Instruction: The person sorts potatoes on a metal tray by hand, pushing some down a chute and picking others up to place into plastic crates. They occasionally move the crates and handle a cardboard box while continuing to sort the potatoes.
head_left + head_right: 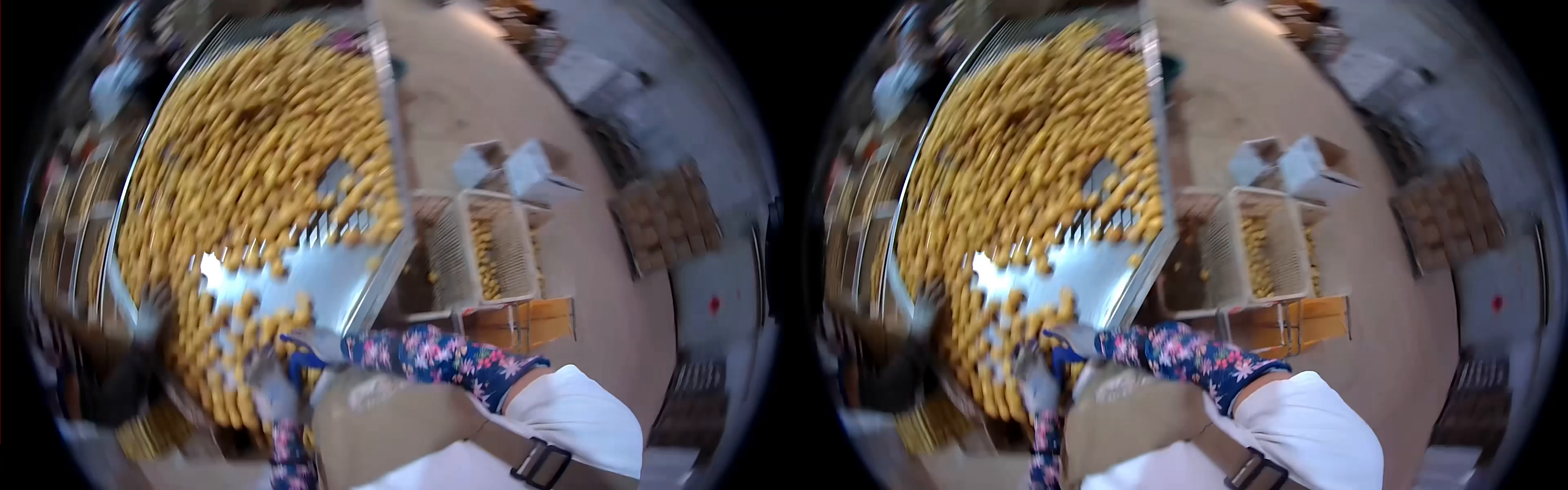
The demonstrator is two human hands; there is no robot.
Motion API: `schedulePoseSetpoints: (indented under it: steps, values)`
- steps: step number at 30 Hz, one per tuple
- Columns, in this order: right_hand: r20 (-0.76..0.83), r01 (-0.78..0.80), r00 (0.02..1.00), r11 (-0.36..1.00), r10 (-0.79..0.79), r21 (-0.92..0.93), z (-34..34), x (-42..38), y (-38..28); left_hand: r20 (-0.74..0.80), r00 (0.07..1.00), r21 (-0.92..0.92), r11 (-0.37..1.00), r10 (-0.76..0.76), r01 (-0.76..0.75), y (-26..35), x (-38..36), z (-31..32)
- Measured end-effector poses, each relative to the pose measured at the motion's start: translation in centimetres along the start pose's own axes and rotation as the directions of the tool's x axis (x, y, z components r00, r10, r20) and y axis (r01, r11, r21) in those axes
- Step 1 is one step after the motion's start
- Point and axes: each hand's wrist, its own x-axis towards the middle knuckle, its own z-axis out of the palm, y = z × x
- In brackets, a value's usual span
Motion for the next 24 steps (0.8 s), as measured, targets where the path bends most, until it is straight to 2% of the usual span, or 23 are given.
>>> schedulePoseSetpoints:
  steps: [1,2,3,4,5,6,7,8,9,11,13,14,15,16,17,18,19,21,23,24]
  values:
    - [0.385,-0.038,0.918,0.988,0.093,-0.148,-2.4,1.7,-4.0,-0.066,0.994,0.309,0.949,0.092,-0.068,-1.4,-1.5,3.7]
    - [0.231,0.242,0.951,0.960,-0.205,-0.140,-1.5,1.5,-4.6,-0.023,1.000,-0.017,1.000,-0.006,0.005,0.1,-2.9,1.1]
    - [0.381,0.238,0.899,0.971,-0.215,-0.014,-0.1,1.5,-3.1,-0.123,0.992,-0.063,0.998,0.000,-0.008,-0.8,-4.2,1.7]
    - [0.453,0.222,0.889,0.933,-0.074,-0.283,0.2,1.6,-3.5,-0.144,0.989,0.009,0.999,-0.038,0.040,-1.4,-5.8,1.3]
    - [0.295,0.231,0.939,0.960,-0.177,-0.161,-0.6,1.1,-2.2,-0.166,0.977,-0.009,0.991,-0.131,0.131,-2.0,-7.2,0.7]
    - [0.386,0.230,0.914,0.944,-0.125,-0.238,-4.6,2.5,-3.8,-0.146,0.967,-0.007,0.978,-0.209,0.210,-2.7,-8.1,0.6]
    - [0.254,0.175,0.960,0.958,-0.116,-0.226,-4.5,1.1,1.1,-0.136,0.965,-0.021,0.974,-0.225,0.224,-3.6,-8.6,1.2]
    - [0.423,0.169,0.905,0.872,0.047,-0.460,-6.1,0.5,4.9,-0.083,0.962,0.028,0.964,-0.261,0.264,-4.4,-9.1,2.0]
    - [0.386,0.133,0.911,0.782,0.146,-0.609,-9.1,0.6,3.6,-0.073,0.944,-0.013,0.947,-0.322,0.322,-3.9,-9.0,0.6]
    - [0.224,-0.130,0.954,0.946,0.201,-0.296,-12.2,-0.3,7.6,-0.105,0.924,-0.055,0.930,-0.367,0.363,-3.3,-8.9,0.9]
    - [0.254,-0.399,0.865,0.900,0.433,-0.176,-14.4,-0.8,10.7,-0.083,0.888,-0.082,0.891,-0.453,0.447,-2.6,-8.1,0.5]
    - [0.210,-0.352,0.888,0.900,0.408,-0.259,-15.3,-1.4,11.4,0.028,0.849,-0.096,0.844,-0.528,0.528,-2.0,-7.6,1.3]
    - [0.166,-0.312,0.909,0.888,0.382,-0.337,-15.7,-2.0,11.7,0.034,0.837,-0.102,0.831,-0.546,0.546,-1.5,-7.5,1.2]
    - [0.166,-0.341,0.880,0.835,0.445,-0.432,-15.4,-1.8,9.4,-0.005,0.900,-0.114,0.894,-0.436,0.433,-1.2,-7.2,0.4]
    - [0.176,-0.331,0.881,0.836,0.440,-0.438,-13.9,-1.9,8.0,-0.052,0.947,-0.122,0.943,-0.316,0.308,-0.8,-6.8,-0.2]
    - [0.255,-0.308,0.864,0.857,0.434,-0.413,-12.4,-1.8,7.1,-0.137,0.962,-0.151,0.965,-0.235,0.214,-0.3,-6.2,-0.5]
    - [0.337,-0.290,0.840,0.877,0.425,-0.382,-10.6,-1.9,6.0,-0.139,0.958,-0.156,0.961,-0.249,0.227,-0.1,-5.2,-0.6]
    - [0.555,-0.191,0.772,0.945,0.311,-0.264,-5.6,-0.5,1.8,-0.300,0.951,-0.164,0.986,-0.078,0.029,-0.5,-2.3,-0.8]
    - [0.617,-0.322,0.687,0.922,0.384,-0.216,-2.2,1.7,-5.4,-0.341,0.933,-0.094,0.991,-0.118,0.091,-0.9,1.5,-1.2]
    - [0.702,-0.468,0.666,0.874,0.252,0.130,-1.4,3.2,-7.5,-0.295,0.941,-0.122,0.983,-0.167,0.136,-1.2,3.2,-1.3]
